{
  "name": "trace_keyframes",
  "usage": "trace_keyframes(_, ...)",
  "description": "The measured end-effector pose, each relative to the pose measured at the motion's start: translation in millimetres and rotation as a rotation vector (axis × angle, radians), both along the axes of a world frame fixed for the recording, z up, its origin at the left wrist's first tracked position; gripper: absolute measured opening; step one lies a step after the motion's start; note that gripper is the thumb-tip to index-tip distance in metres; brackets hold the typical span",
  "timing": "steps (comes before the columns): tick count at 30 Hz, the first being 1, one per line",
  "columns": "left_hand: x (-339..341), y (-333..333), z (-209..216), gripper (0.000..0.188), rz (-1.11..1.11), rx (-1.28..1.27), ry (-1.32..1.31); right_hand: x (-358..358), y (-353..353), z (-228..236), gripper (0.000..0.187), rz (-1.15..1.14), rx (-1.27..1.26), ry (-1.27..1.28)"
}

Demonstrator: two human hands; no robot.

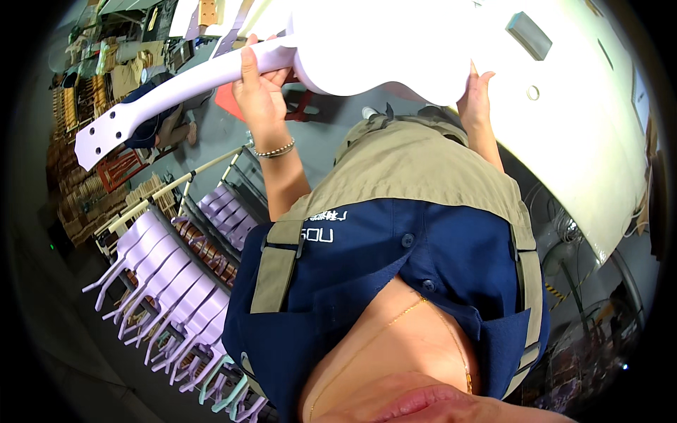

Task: The person assembles ukuleles by attaching necks to bodies and applying protective foam covers. They handle both finished wooden ukuleles and unfinished white ukulele bodies, placing them on a table and a nearby rack.

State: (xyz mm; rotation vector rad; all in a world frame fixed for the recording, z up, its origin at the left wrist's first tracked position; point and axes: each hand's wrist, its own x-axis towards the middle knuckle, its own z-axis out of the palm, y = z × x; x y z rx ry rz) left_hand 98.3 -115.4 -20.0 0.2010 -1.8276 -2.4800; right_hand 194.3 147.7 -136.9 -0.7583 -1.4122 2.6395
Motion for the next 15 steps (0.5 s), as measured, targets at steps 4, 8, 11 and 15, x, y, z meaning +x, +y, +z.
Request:
trace_keyframes(4, -1.9, 3.6, -6.1, 0.048, -0.011, 0.063, 0.05, 3.2, 7.1, -6.8, 0.079, -0.019, 0.041, 0.052)
trace_keyframes(8, 1.1, 0.5, -3.8, 0.042, -0.142, 0.291, 0.079, 8.7, 21.2, -32.2, 0.067, 0.001, 0.005, 0.2)
trace_keyframes(11, -0.6, 6.2, -8.4, 0.043, -0.228, 0.364, 0.208, 12.9, 45.5, -56.3, 0.04, 0.035, 0.213, 0.101)
trace_keyframes(15, -4.2, 10.7, -10.7, 0.044, -0.331, 0.323, 0.315, 22.9, 63.1, -58.9, 0.036, 0.171, 0.231, 0.165)
